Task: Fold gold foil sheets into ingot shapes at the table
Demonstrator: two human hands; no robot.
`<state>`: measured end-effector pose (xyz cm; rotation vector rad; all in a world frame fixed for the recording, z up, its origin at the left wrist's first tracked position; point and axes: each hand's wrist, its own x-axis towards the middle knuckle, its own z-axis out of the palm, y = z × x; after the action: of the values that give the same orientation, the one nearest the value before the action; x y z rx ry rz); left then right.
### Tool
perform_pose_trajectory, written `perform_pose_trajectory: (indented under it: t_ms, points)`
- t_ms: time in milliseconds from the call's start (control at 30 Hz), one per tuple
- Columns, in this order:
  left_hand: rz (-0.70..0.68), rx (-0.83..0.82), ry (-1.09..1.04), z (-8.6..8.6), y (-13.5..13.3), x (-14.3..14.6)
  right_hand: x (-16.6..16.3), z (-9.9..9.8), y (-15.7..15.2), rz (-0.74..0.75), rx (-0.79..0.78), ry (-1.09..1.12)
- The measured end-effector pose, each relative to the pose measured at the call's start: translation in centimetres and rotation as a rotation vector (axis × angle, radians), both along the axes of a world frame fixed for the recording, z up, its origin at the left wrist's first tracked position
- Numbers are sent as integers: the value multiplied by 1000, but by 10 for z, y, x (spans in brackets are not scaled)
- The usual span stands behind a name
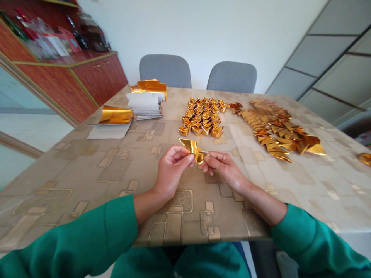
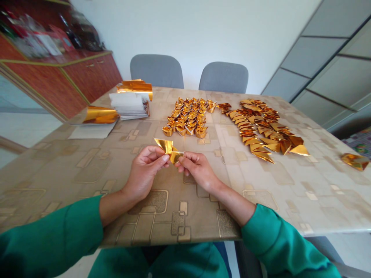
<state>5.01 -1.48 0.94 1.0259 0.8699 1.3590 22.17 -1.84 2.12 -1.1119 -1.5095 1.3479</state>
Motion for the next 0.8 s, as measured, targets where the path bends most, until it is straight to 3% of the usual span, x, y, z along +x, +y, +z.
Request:
perform_pose_trajectory:
  t_ms: [267,433,567,667,800]
  points:
    - [22,156,159,2,1,-3,2,-1,1,-37,42,-11]
    - [51,541,566,1,7,-10,2,2,2,-81,-11,76]
    - [193,852,848,2,13,-16,3,3,2,-107,-61,106]
    - [252,1039,968,6,14,-20,2,4,1,-119,-79,109]
    - [182,1143,975,12,15,-21,3,5,0,-113,-86,81]
